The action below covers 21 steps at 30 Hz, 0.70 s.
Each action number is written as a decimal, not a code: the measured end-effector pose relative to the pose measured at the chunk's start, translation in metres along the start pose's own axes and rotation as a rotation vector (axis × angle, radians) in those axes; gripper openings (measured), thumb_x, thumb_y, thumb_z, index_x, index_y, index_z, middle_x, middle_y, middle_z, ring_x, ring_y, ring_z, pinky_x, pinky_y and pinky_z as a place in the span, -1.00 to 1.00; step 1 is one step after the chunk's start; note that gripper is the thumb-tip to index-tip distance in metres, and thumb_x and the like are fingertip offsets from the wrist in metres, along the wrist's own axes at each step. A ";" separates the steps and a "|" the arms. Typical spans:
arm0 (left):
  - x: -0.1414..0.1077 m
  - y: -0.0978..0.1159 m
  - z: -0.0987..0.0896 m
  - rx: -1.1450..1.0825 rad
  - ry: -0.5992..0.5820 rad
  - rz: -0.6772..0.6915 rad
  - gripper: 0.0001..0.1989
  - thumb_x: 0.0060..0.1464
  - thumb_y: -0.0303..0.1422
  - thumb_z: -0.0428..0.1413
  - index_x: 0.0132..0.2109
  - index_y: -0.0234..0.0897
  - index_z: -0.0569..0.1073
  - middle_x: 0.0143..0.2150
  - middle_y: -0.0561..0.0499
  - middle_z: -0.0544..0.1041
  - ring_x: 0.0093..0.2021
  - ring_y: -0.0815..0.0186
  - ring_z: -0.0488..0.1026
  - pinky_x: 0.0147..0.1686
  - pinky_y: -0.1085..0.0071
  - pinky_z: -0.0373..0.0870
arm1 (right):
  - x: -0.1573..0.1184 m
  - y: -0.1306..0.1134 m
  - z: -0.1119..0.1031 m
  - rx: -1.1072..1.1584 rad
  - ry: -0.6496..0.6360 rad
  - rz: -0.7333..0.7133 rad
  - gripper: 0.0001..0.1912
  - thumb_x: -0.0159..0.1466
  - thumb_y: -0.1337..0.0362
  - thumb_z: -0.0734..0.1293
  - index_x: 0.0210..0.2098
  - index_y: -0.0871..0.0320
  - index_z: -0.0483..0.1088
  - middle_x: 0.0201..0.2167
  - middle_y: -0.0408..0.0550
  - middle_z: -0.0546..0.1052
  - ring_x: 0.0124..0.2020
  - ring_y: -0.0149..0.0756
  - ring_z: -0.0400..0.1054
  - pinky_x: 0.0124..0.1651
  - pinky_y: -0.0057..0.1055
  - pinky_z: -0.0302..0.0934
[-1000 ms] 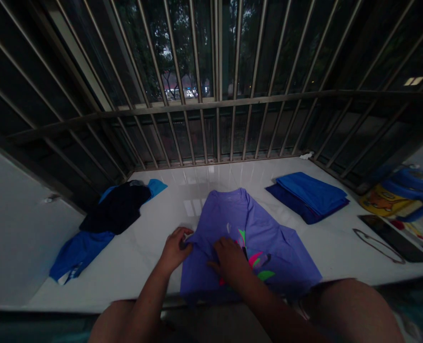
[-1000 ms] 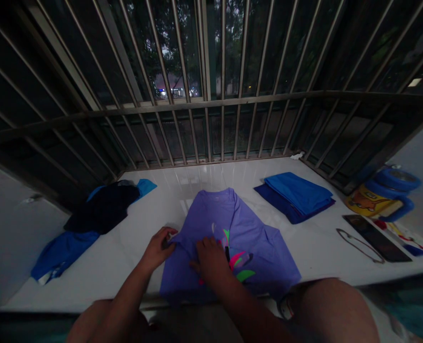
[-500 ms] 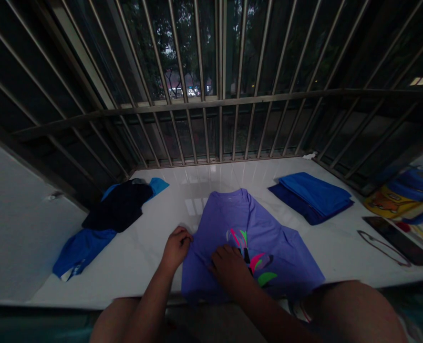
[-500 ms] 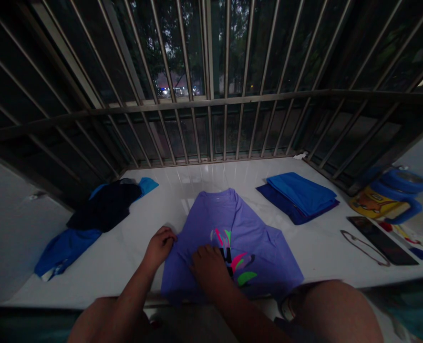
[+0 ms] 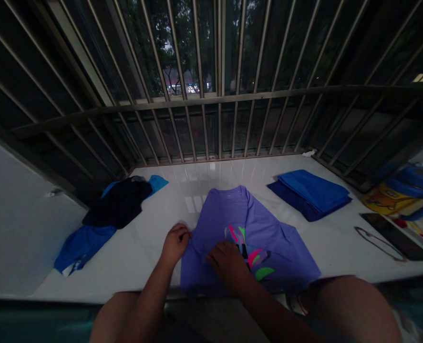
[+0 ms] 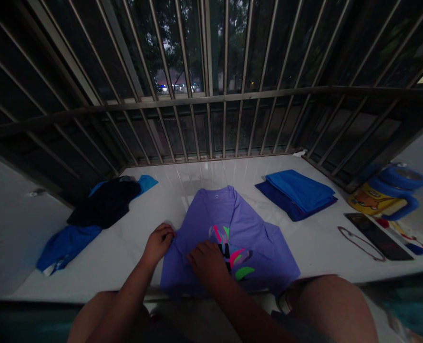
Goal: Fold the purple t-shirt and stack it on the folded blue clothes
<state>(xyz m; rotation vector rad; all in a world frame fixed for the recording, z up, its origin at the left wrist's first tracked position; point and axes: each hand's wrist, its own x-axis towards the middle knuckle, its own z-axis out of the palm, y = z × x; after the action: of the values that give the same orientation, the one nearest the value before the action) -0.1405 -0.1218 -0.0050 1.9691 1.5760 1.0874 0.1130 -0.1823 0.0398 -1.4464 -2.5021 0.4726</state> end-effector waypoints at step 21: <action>0.000 0.004 -0.001 0.001 -0.002 -0.014 -0.70 0.19 -0.39 0.05 -0.39 -0.14 0.65 -0.25 -0.06 0.62 -0.17 0.16 0.61 -0.07 0.23 0.56 | 0.003 0.013 0.012 0.203 0.173 0.117 -0.81 0.56 0.34 0.30 -0.06 0.10 0.58 -0.08 0.00 0.62 0.02 -0.18 0.50 0.18 -0.28 0.30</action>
<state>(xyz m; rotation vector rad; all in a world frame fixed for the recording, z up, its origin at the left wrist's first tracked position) -0.1389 -0.1234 -0.0017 1.9558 1.5870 1.0792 0.1176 -0.1756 0.0242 -1.4899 -2.1765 0.5774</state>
